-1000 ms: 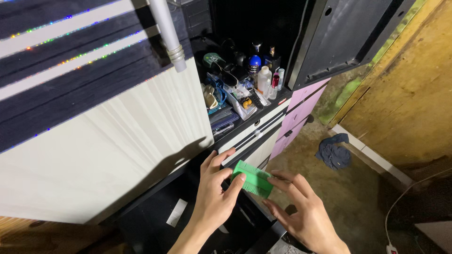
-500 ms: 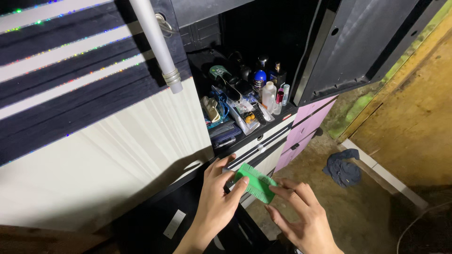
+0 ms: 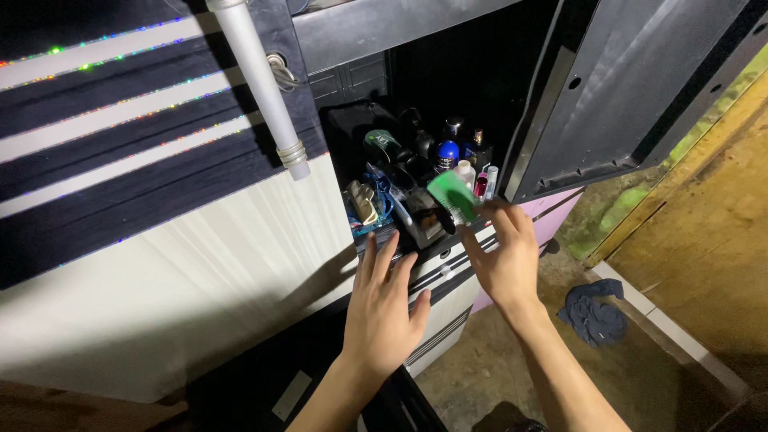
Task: The person opens a drawer and moves various small items including a cable, a green card, a blue card, a white container, a pen, and a small packet from the drawer to a shelf above. They also place a small plastic bag into a trash bin on the floor. The drawer is then closed.
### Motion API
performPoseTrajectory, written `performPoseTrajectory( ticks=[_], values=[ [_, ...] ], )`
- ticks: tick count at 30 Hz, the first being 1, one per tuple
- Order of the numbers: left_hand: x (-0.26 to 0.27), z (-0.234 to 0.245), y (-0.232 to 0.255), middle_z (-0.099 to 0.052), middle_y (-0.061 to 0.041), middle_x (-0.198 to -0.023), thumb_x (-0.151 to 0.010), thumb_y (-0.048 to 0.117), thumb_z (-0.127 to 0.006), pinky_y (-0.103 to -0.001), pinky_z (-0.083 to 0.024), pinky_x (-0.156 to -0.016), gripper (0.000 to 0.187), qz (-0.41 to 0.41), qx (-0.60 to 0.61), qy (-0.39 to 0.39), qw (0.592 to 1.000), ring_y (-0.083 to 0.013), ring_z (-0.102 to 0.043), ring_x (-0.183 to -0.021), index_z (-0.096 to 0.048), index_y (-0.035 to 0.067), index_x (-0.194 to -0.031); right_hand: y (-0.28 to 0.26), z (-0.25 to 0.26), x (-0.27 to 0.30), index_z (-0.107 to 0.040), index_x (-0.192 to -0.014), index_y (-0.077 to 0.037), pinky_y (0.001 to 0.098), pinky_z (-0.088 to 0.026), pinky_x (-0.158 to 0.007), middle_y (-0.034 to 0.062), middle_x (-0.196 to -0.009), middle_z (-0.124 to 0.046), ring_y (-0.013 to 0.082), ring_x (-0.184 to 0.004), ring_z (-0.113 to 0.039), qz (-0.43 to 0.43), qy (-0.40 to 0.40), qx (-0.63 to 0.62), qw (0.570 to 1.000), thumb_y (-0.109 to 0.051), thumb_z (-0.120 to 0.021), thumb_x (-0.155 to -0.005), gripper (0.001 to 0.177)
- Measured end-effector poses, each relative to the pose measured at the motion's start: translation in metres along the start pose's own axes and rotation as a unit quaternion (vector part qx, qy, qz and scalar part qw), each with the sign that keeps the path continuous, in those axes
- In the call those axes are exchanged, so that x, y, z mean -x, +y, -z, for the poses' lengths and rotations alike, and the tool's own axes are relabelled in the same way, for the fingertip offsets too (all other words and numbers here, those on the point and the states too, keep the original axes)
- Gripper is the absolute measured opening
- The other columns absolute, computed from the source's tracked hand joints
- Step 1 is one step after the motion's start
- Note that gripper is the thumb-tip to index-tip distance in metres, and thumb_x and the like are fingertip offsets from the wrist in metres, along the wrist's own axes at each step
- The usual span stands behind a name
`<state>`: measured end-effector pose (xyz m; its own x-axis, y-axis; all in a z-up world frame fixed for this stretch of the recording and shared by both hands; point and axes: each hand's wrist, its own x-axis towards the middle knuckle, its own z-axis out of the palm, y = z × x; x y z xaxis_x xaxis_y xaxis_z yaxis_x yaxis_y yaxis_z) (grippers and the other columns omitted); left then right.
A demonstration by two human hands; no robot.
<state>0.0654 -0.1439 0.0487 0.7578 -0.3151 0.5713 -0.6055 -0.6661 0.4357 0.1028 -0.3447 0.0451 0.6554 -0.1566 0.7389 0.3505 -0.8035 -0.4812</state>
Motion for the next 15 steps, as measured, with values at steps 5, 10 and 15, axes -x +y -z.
performPoseTrajectory(
  ticks=[5,10,15],
  values=[
    [-0.04,-0.011,-0.005,-0.036,-0.026,-0.157,-0.086,0.021,-0.07,-0.06,-0.029,-0.117,0.056,0.006,-0.082,-0.019,0.996,-0.0515,-0.027,-0.148,-0.057,-0.006,-0.133,0.021,-0.055,-0.044,-0.073,-0.114,-0.005,0.0438,-0.052,-0.087,0.0128,-0.112,-0.066,0.0369,-0.101,-0.06,0.002,0.003,0.023,1.0,-0.014,-0.082,-0.084,0.032],
    [-0.07,-0.019,-0.016,-0.033,-0.025,-0.159,-0.082,0.018,-0.069,-0.057,-0.026,-0.12,0.063,0.03,-0.116,-0.022,0.993,-0.0518,-0.023,-0.149,-0.053,-0.005,-0.139,0.034,-0.087,-0.062,-0.073,-0.11,-0.006,0.0449,-0.052,-0.087,0.0132,-0.115,-0.066,0.037,-0.099,-0.059,0.033,-0.001,0.035,0.999,-0.019,-0.082,-0.083,0.032],
    [-0.11,-0.032,-0.025,-0.028,-0.023,-0.16,-0.08,0.016,-0.069,-0.066,-0.016,-0.118,0.071,0.068,-0.14,-0.06,0.986,-0.0468,-0.02,-0.149,-0.045,-0.003,-0.144,0.035,-0.101,-0.063,-0.073,-0.115,-0.007,0.0439,-0.051,-0.086,0.0124,-0.112,-0.065,0.0362,-0.098,-0.058,-0.001,-0.036,0.03,0.999,-0.02,-0.081,-0.082,0.037]
  ],
)
